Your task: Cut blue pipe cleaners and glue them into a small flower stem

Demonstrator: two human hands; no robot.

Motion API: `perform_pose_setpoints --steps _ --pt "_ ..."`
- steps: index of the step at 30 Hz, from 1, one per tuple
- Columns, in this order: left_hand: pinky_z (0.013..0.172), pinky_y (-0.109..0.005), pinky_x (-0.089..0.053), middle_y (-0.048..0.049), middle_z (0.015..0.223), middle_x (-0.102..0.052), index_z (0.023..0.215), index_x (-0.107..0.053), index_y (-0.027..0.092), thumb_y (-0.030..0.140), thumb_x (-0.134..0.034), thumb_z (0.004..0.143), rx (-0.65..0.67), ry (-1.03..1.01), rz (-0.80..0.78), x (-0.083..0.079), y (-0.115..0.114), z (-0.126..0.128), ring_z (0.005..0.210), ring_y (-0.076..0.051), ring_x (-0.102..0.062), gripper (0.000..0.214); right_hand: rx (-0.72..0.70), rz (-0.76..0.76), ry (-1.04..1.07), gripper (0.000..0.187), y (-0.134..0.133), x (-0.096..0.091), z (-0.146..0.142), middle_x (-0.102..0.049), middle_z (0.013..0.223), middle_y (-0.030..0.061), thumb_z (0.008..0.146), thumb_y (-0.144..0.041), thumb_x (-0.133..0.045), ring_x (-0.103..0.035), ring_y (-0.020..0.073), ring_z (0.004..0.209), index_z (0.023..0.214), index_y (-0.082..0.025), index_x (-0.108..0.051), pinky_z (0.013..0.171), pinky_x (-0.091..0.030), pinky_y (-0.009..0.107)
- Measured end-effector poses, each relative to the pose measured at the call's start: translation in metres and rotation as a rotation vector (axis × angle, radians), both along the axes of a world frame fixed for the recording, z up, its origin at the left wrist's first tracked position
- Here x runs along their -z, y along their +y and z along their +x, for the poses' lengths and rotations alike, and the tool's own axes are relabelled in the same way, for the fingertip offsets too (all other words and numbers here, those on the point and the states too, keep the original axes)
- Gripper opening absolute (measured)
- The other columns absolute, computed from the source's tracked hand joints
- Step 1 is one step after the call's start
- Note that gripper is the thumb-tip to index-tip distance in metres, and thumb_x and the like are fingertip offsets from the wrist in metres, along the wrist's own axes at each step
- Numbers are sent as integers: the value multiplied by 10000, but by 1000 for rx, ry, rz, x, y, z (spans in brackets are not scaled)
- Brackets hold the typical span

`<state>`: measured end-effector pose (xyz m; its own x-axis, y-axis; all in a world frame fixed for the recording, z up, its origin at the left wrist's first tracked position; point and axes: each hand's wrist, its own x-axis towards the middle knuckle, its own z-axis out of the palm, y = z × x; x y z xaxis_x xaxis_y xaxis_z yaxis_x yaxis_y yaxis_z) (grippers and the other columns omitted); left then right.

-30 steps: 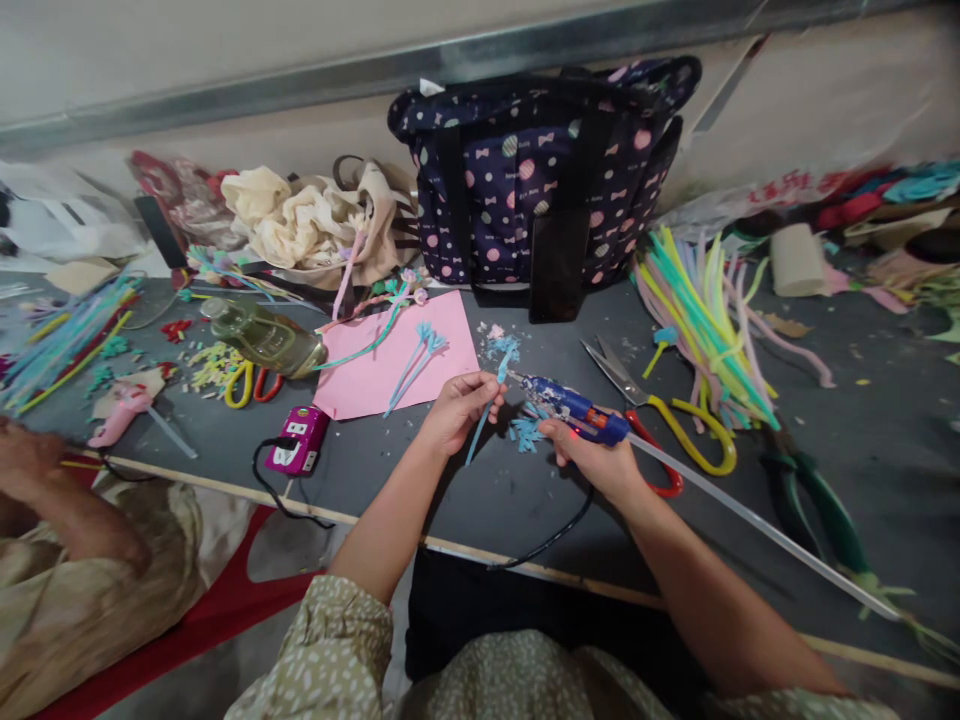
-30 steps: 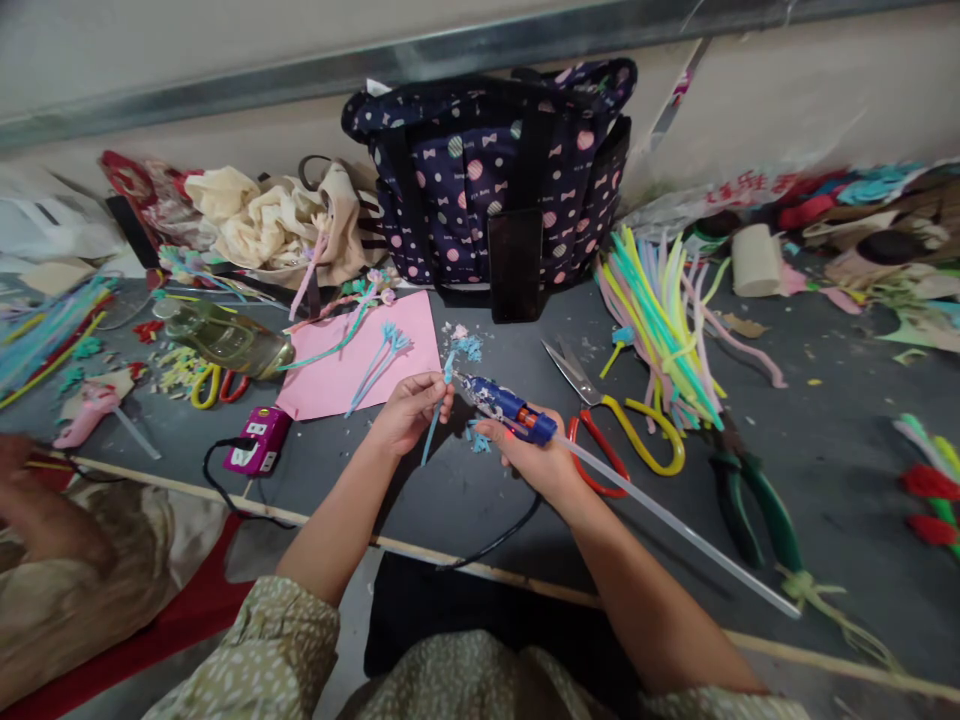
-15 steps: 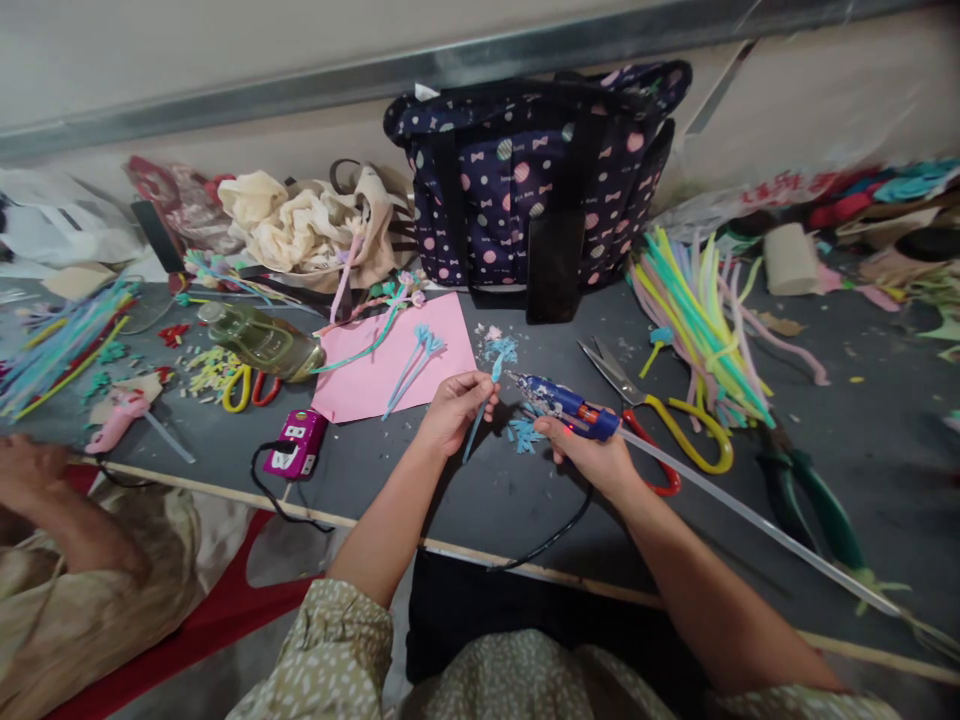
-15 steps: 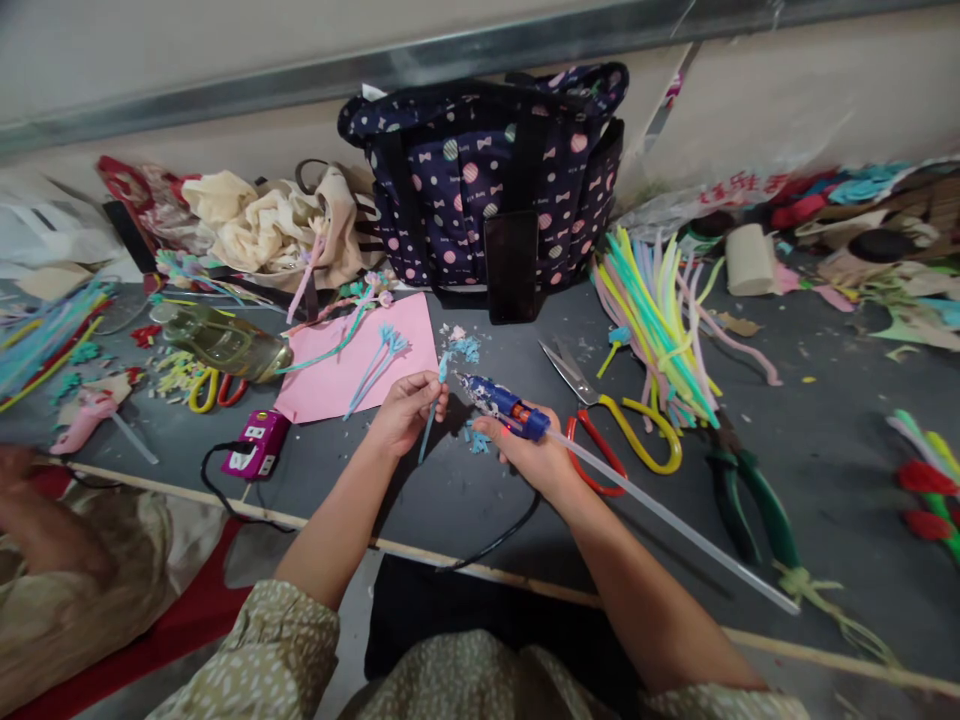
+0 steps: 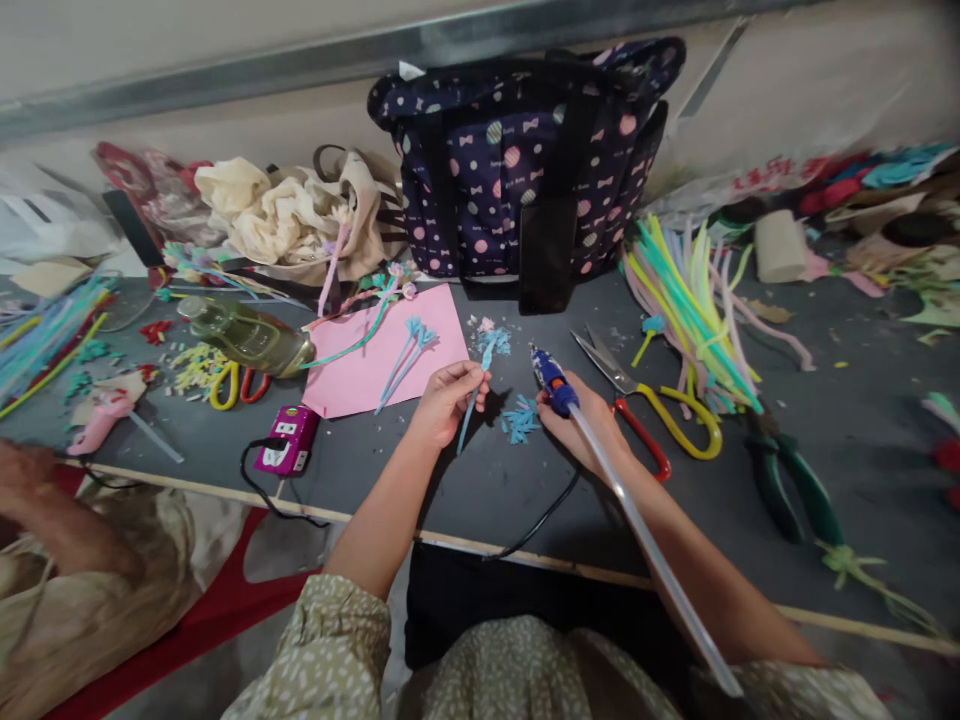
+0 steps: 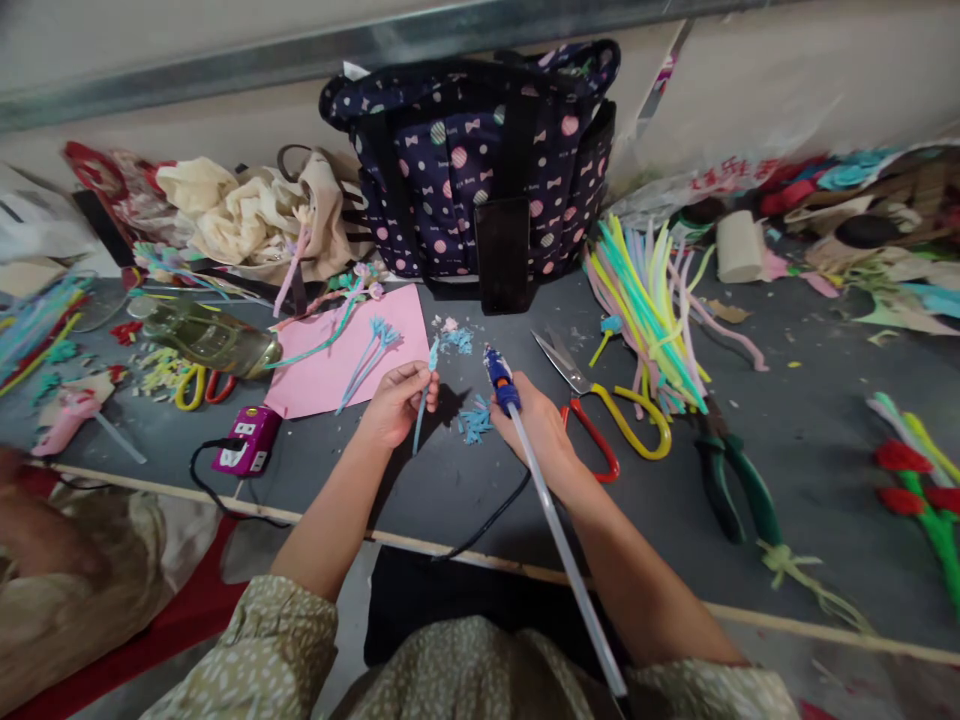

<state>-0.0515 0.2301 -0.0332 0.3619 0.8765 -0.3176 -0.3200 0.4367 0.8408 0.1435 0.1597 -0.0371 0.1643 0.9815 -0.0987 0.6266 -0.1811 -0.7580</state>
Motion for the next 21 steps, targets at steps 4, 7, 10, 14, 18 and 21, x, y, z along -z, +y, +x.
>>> perform_pose_setpoints --steps 4,7,10,14,18,21 --pt "480 -192 -423 13 628 -593 723 -647 135 316 -820 623 -9 0 1 -1 0 0 516 -68 -526 270 -90 -40 -219 163 0 2 1 -665 805 48 780 -298 -538 -613 203 656 922 -219 -530 566 -346 255" --pt "484 -193 -427 12 631 -593 725 -648 137 314 -817 628 -7 -2 -2 -1 -1 0 518 -69 -526 264 -106 -47 -313 148 -1 3 -1 -647 783 57 807 -318 -522 -598 203 654 912 -217 -499 546 -297 253" --pt "485 -193 -429 12 626 -595 720 -647 139 310 -817 629 -3 -3 -5 -1 -1 0 514 -69 -525 258 -101 -37 -362 130 -1 5 -4 -640 802 70 831 -319 -501 -592 203 683 905 -213 -486 545 -267 257" --pt "481 -190 -426 14 627 -597 723 -648 139 303 -816 636 -2 -13 0 -1 -1 0 511 -66 -522 251 -105 -29 -366 136 -1 8 -5 -628 777 68 811 -279 -503 -574 196 661 922 -201 -498 545 -253 264" --pt "486 -189 -430 14 632 -600 732 -652 140 303 -818 635 -5 -15 -4 0 0 -1 516 -67 -529 252 -52 -45 -227 163 0 9 0 -609 720 27 794 -320 -531 -544 176 589 916 -214 -510 538 -284 260" --pt "483 -185 -431 14 616 -595 731 -654 138 303 -816 641 5 -12 -11 0 0 0 511 -67 -532 248 3 40 16 158 0 8 2 -628 755 10 784 -334 -563 -564 161 627 889 -222 -529 590 -378 259"
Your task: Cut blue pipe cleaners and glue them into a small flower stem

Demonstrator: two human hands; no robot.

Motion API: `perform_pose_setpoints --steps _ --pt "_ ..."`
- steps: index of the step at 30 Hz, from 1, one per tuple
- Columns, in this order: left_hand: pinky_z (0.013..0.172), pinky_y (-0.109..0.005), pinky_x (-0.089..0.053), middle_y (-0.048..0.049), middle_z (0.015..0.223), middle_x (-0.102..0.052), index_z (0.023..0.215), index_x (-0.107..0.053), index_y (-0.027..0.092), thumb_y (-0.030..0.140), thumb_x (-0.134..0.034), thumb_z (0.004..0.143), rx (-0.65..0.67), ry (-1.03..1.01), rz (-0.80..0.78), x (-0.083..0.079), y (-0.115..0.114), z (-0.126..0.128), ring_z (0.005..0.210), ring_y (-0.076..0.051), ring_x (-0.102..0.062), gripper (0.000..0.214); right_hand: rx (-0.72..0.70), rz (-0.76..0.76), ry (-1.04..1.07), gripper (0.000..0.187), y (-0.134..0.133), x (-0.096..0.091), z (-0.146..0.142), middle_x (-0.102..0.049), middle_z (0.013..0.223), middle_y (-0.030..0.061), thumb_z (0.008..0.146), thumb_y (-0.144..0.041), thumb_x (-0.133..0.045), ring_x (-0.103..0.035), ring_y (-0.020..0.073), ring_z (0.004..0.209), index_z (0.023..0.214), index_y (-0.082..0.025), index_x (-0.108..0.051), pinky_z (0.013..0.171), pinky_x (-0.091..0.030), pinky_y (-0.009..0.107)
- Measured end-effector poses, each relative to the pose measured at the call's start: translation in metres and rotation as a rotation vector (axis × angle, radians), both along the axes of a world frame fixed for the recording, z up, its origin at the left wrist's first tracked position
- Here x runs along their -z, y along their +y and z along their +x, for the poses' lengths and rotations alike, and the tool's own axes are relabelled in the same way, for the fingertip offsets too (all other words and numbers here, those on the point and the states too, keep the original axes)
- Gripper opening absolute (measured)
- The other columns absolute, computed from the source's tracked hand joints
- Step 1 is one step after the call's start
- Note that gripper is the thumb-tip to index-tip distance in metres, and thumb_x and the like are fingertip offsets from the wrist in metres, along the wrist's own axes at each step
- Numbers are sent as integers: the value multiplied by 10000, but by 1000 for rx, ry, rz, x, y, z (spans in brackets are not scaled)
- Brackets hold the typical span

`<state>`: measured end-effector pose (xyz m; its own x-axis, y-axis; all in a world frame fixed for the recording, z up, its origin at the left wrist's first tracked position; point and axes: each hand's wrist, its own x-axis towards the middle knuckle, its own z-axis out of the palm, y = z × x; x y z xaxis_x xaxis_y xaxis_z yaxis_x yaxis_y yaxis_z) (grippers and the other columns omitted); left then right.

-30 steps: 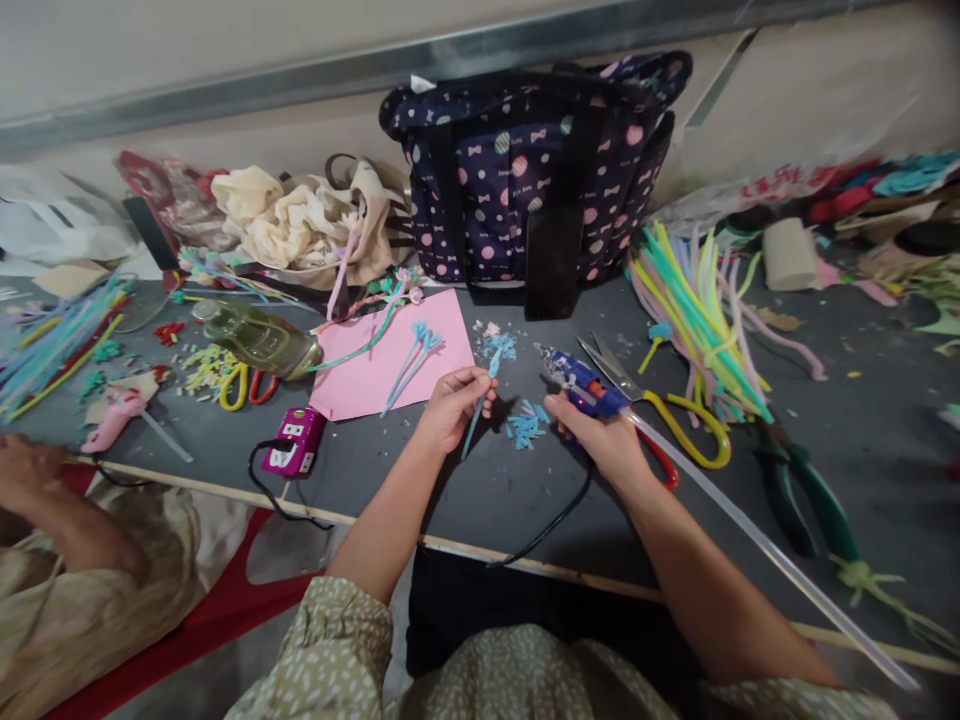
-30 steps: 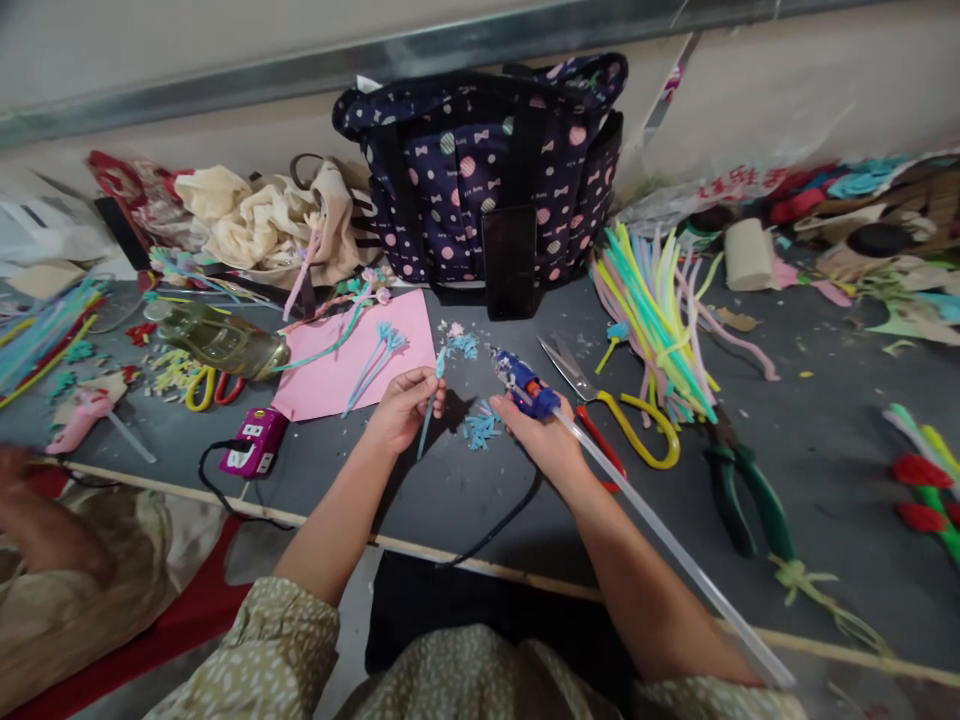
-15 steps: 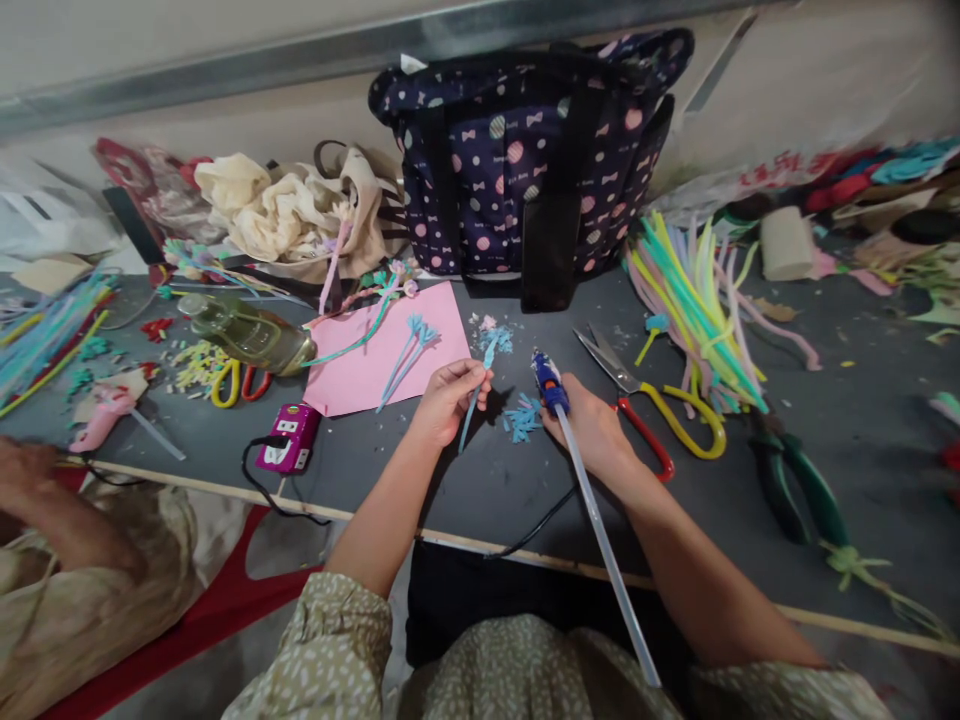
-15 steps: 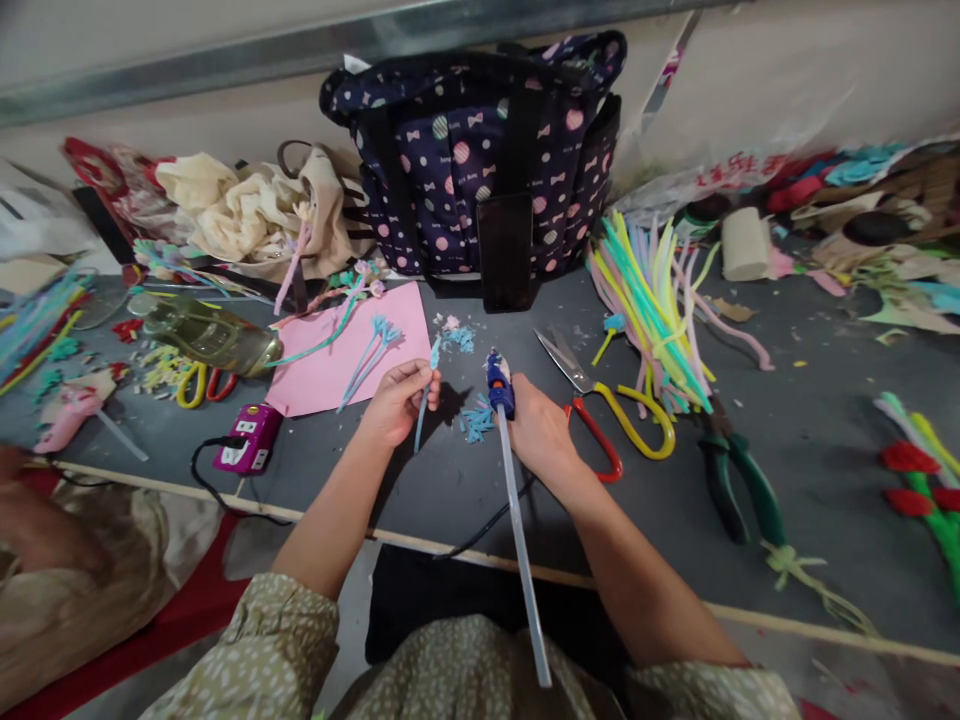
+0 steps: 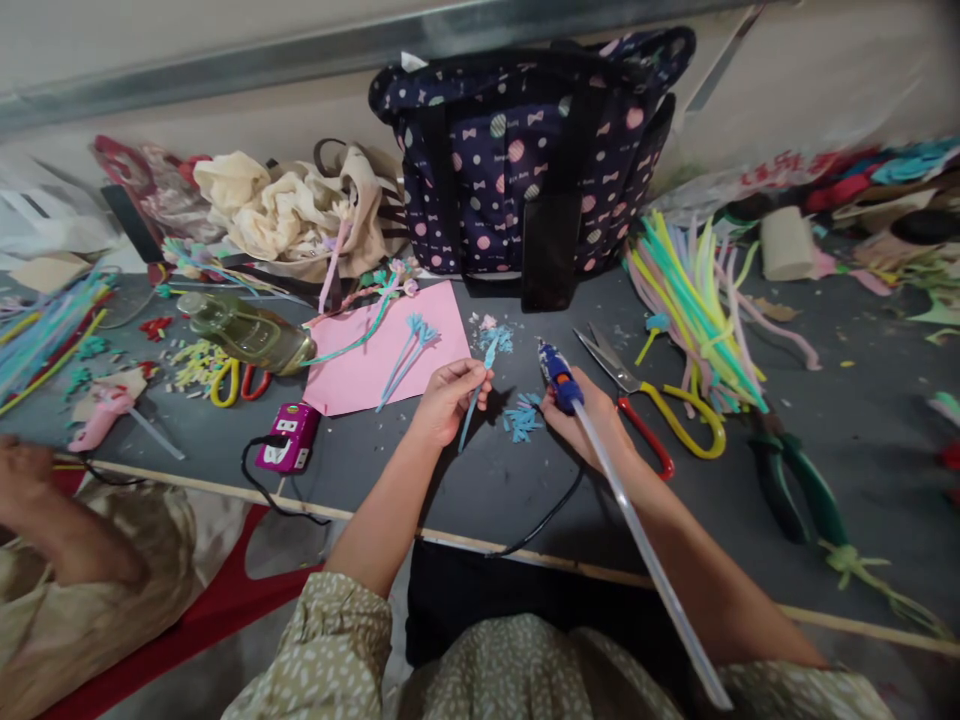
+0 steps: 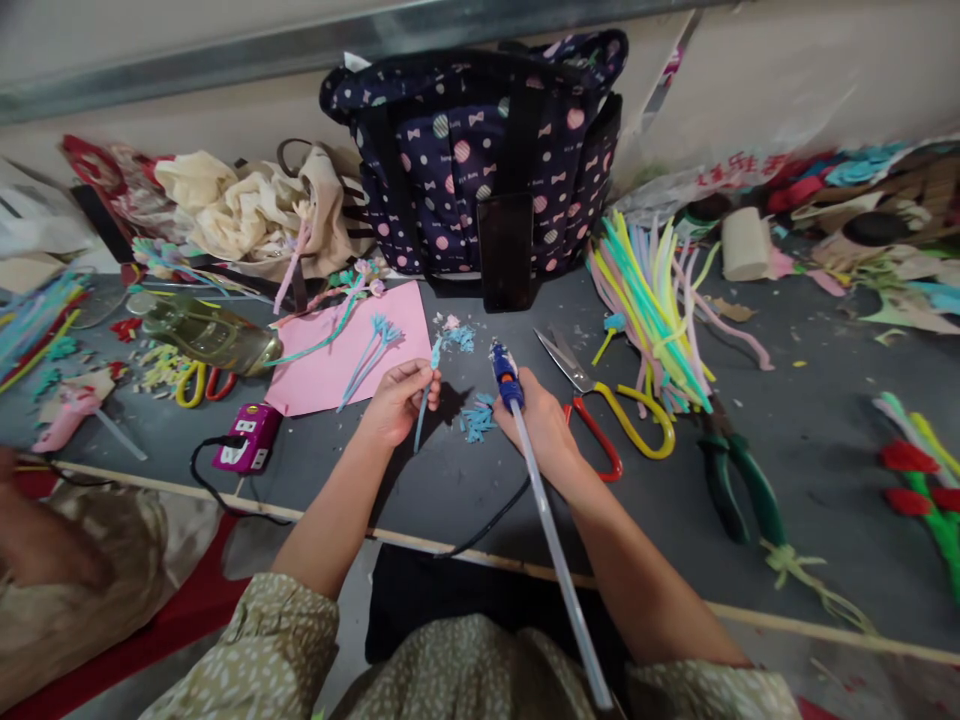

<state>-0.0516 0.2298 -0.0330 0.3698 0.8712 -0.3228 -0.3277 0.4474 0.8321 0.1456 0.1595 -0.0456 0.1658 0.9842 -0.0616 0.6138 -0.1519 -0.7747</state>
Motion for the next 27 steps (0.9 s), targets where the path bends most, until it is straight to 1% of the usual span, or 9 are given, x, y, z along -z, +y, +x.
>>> perform_pose_setpoints --steps 4,7,9,11,15,18,20,23,27 --pt "477 -180 -428 12 619 -599 714 -645 135 303 -829 619 2 6 -20 0 0 2 505 -65 -529 267 64 117 311 186 1 1 -4 -658 843 22 762 -333 -622 -593 153 725 881 -198 -576 701 -459 268" --pt "480 -181 -430 10 634 -606 726 -647 135 308 -830 621 8 9 -17 0 -1 2 509 -64 -528 272 92 144 412 209 1 1 -6 -687 902 33 751 -313 -641 -606 151 754 918 -187 -640 727 -473 276" --pt "482 -180 -431 11 635 -605 737 -652 136 311 -826 629 15 13 -11 1 0 2 512 -63 -528 270 102 140 437 228 1 1 -6 -704 949 39 753 -301 -637 -610 150 750 952 -194 -675 713 -474 278" --pt "483 -178 -429 12 635 -605 742 -653 137 317 -823 636 19 21 -5 1 0 2 516 -63 -529 270 99 131 437 221 2 2 -6 -711 950 38 759 -292 -628 -611 151 742 946 -198 -697 700 -473 278" --pt "486 -180 -430 11 641 -606 746 -653 135 329 -823 637 18 27 -1 3 0 1 521 -65 -534 280 137 130 419 170 2 6 -5 -700 852 26 755 -296 -632 -604 145 687 872 -191 -697 659 -479 273" --pt "488 -182 -434 9 636 -605 749 -656 130 318 -820 644 24 20 -5 4 0 1 517 -65 -535 271 159 92 498 179 2 8 -7 -691 828 24 740 -321 -662 -592 131 610 870 -199 -662 561 -485 257" --pt "486 -181 -434 9 632 -605 747 -656 129 310 -818 648 26 16 -8 4 0 1 515 -65 -535 262 169 66 577 218 2 8 -8 -692 849 28 728 -355 -693 -622 144 630 879 -208 -635 529 -500 252" --pt "482 -180 -433 7 648 -616 746 -652 132 305 -818 649 22 16 -8 4 0 1 522 -65 -537 258 185 61 609 264 1 7 -9 -690 838 31 722 -409 -724 -656 170 697 869 -209 -634 549 -526 260" --pt "485 -180 -433 1 661 -623 750 -655 133 320 -810 662 42 33 11 5 0 2 529 -66 -539 259 177 125 561 251 1 4 -7 -692 814 31 722 -420 -740 -630 155 699 813 -198 -667 605 -532 269"
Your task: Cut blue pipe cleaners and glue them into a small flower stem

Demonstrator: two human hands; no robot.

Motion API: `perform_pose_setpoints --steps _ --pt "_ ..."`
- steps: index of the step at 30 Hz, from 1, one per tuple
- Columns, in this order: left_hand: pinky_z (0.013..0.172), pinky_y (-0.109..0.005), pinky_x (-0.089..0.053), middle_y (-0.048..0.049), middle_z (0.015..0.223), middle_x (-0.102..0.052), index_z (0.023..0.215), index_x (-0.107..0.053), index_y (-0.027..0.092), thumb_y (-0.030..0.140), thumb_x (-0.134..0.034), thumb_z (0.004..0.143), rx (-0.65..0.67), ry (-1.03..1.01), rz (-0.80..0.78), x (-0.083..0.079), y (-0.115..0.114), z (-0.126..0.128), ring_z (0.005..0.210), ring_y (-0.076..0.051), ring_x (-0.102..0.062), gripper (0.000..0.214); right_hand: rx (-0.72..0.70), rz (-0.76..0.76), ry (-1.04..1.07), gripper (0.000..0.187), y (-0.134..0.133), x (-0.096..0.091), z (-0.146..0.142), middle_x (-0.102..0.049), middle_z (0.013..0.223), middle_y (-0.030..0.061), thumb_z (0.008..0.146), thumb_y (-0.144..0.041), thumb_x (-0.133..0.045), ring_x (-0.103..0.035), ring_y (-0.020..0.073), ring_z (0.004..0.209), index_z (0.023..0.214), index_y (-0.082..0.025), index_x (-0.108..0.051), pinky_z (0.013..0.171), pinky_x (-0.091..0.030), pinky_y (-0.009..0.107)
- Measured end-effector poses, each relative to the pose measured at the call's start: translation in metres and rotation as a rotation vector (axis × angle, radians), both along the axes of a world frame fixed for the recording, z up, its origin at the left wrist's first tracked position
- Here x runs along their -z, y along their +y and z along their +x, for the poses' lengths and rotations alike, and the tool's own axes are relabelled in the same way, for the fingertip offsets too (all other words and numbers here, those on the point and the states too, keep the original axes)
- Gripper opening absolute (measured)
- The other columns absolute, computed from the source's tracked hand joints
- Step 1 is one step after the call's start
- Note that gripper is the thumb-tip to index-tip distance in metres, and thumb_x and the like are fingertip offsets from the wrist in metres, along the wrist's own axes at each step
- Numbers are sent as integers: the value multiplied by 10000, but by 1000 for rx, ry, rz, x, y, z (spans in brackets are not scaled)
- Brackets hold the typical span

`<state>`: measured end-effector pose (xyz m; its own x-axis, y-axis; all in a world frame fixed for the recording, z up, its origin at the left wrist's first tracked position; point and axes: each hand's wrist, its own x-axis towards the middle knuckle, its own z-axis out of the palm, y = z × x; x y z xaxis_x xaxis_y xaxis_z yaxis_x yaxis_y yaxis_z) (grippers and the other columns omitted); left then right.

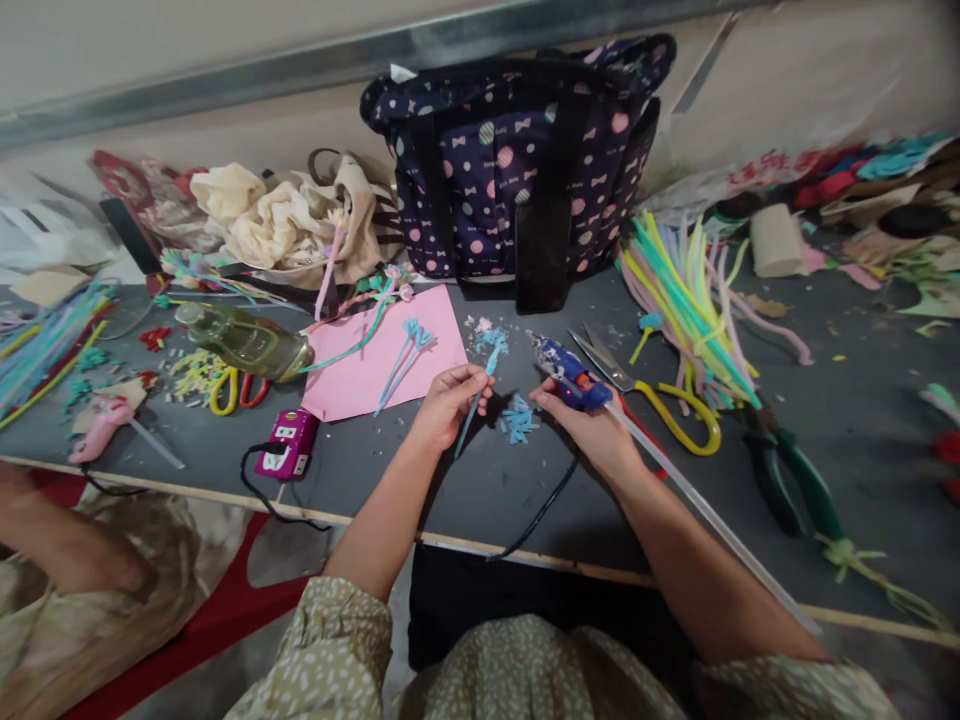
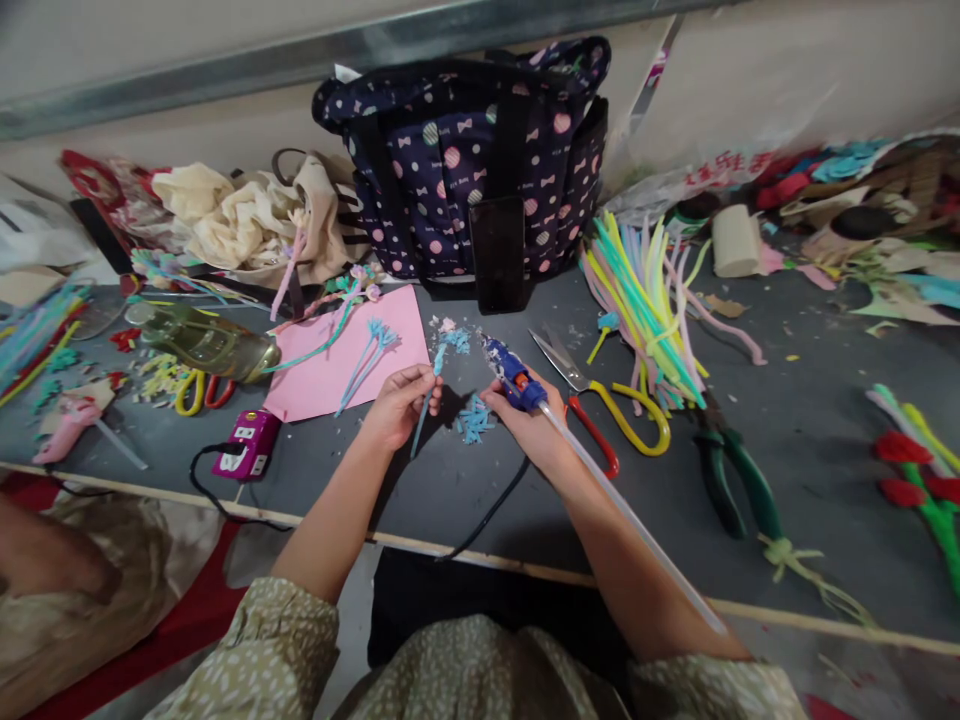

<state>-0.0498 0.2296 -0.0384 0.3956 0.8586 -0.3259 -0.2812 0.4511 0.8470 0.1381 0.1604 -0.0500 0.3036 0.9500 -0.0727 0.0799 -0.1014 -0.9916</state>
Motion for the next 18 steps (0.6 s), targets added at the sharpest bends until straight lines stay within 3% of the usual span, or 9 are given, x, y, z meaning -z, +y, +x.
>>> perform_pose_setpoints --steps 10,18 --pt "480 -192 -434 3 618 -614 748 -674 127 354 -790 669 139 94 -28 3 -4 3 489 -64 -513 267 43 78 222 177 1 -10 2 -688 878 -3 747 -341 -730 -583 86 581 851 -223 -650 582 -529 245" --pt "463 -192 -415 15 530 -569 725 -667 118 319 -744 696 266 128 -35 1 -7 5 449 -65 -488 218 47 44 221 215 0 -13 -1 -648 745 -15 717 -367 -757 -631 132 644 807 -217 -631 570 -527 250"
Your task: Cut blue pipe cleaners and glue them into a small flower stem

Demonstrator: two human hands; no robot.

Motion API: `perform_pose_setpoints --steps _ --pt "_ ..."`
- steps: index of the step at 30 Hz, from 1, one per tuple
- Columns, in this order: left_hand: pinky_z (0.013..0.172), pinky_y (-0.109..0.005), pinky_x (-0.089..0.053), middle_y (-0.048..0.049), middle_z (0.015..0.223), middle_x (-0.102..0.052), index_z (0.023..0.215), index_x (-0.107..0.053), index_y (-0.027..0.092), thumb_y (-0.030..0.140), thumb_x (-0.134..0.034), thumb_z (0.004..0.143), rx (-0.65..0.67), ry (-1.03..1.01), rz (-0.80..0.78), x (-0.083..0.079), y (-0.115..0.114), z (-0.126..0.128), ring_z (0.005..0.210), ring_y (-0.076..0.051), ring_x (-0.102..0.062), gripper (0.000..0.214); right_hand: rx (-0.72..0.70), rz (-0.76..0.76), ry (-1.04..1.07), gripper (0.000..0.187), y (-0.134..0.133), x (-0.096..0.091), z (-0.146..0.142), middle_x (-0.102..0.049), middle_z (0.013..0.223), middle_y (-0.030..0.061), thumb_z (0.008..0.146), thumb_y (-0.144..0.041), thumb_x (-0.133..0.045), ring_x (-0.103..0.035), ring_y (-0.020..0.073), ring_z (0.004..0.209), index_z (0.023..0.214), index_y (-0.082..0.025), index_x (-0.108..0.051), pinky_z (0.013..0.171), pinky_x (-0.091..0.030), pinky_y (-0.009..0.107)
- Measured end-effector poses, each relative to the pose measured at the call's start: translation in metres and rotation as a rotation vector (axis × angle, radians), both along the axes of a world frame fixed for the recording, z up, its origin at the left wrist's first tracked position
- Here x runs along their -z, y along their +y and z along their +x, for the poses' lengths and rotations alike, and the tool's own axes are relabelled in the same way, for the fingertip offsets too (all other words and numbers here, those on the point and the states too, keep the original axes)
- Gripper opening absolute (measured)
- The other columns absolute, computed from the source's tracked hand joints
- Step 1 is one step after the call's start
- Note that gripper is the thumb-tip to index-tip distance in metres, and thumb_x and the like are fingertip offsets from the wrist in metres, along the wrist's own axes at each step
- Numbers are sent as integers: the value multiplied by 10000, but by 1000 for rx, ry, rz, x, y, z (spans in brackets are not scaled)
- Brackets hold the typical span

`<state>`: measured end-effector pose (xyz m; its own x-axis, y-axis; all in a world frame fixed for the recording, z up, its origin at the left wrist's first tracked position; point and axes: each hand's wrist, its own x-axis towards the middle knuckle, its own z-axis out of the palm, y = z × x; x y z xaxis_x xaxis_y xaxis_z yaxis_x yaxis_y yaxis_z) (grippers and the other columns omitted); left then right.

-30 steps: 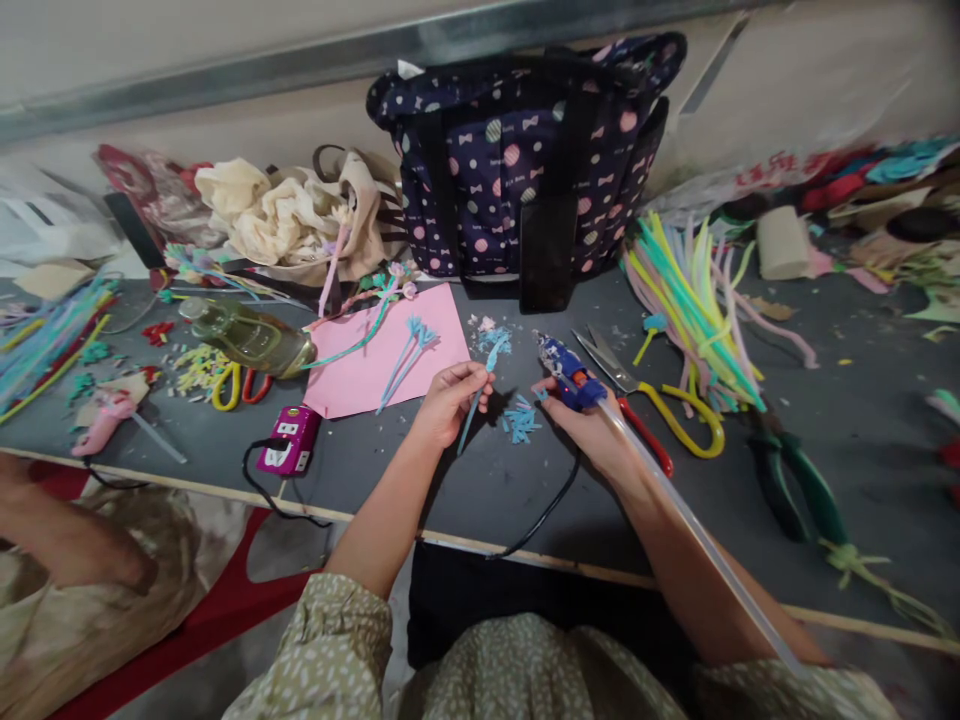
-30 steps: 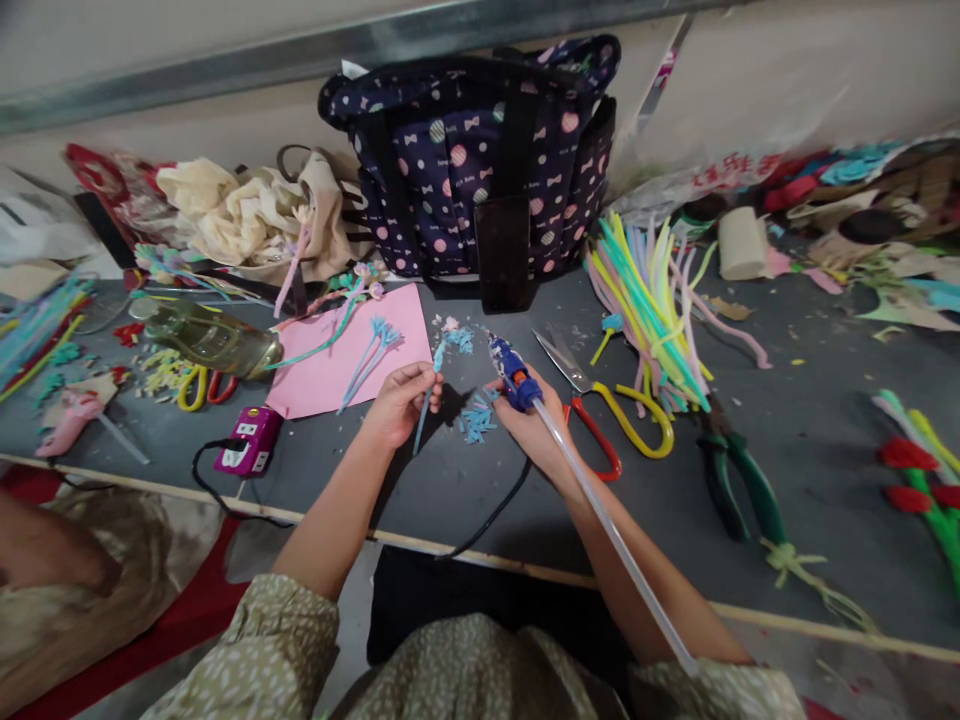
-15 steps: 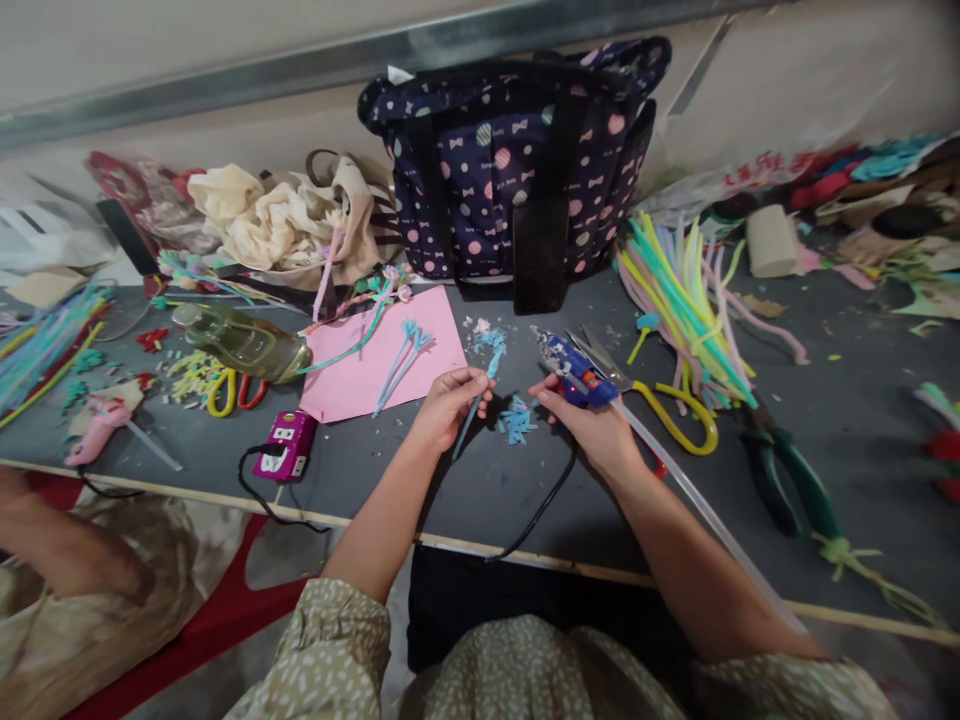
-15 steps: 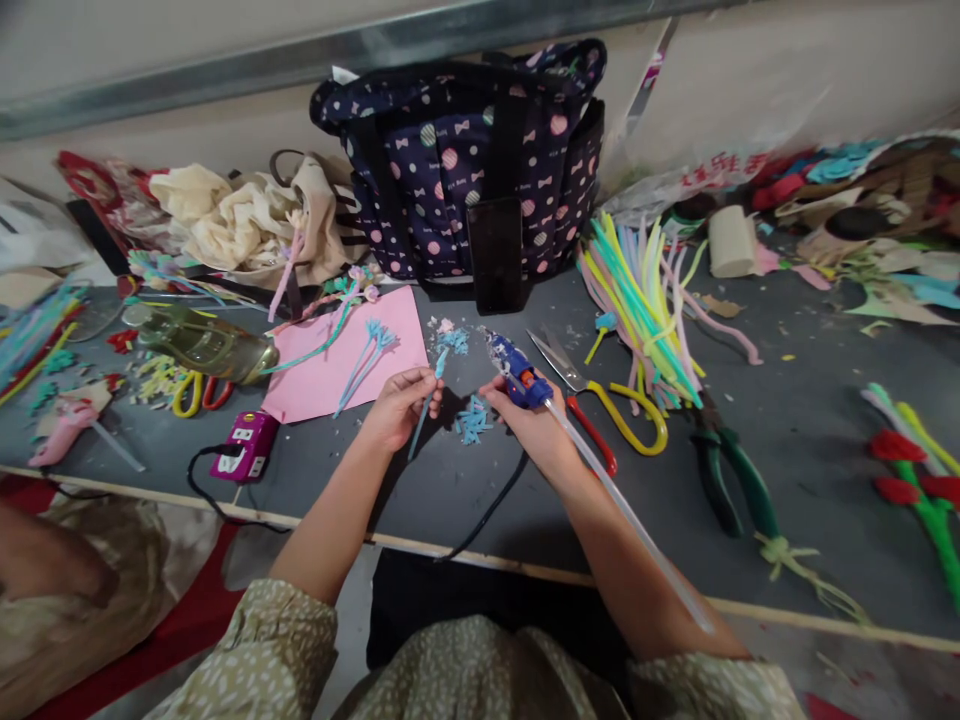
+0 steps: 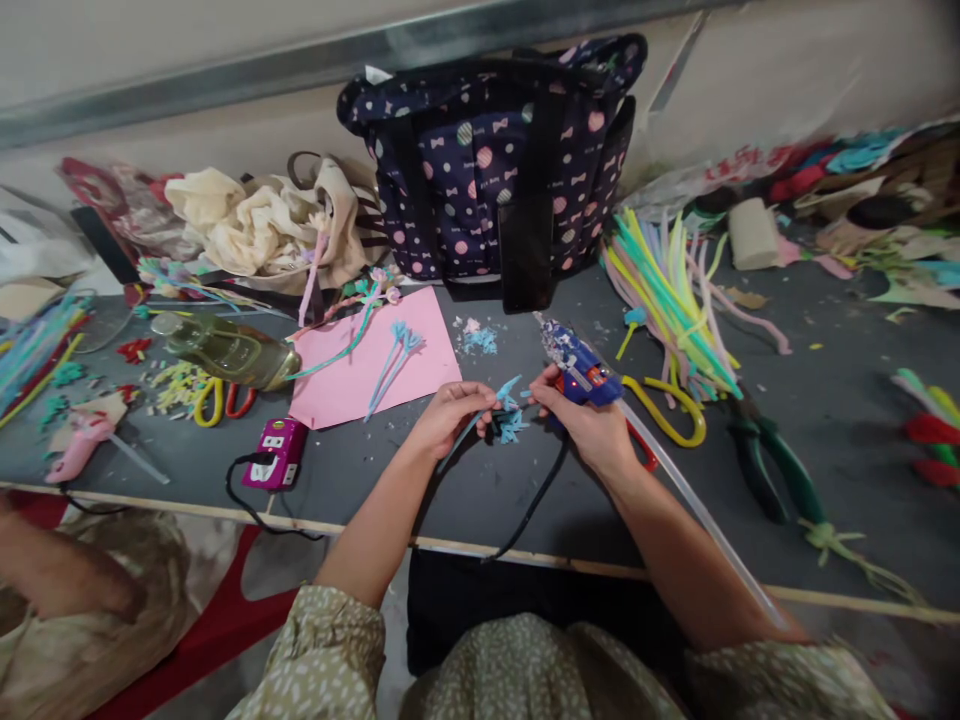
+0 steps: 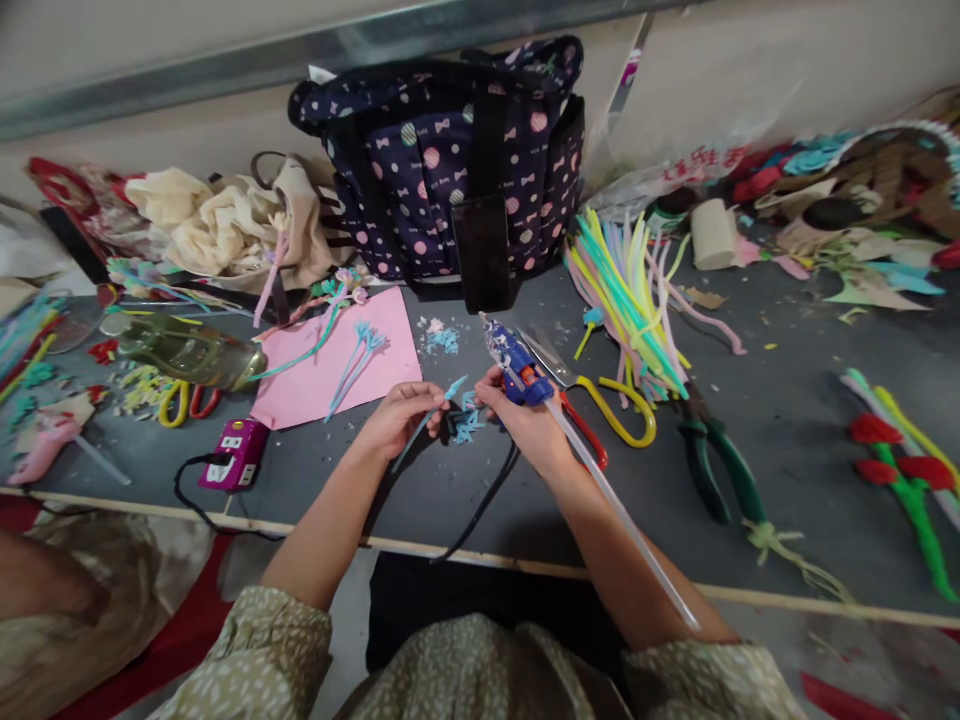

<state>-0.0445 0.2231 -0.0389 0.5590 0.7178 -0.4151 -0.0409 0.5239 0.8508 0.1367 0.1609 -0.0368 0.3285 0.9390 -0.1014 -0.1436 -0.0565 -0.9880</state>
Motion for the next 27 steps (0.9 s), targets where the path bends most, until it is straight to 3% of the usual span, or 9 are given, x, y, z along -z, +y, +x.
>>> perform_pose_setpoints --steps 14,27 --pt "493 -198 -424 4 564 -574 722 -672 112 333 -730 713 76 25 40 -2 -2 1 470 -63 -486 229 -1 -32 -145 214 -4 -16 -3 -641 743 0 706 -369 -729 -591 130 623 794 -206 -620 595 -542 288" --pt "502 -193 -428 0 605 -583 722 -671 111 334 -741 721 84 33 58 0 -3 1 494 -59 -493 234 -10 -8 -202 213 -4 -5 0 -651 751 2 719 -370 -735 -589 132 625 812 -212 -626 615 -530 298"
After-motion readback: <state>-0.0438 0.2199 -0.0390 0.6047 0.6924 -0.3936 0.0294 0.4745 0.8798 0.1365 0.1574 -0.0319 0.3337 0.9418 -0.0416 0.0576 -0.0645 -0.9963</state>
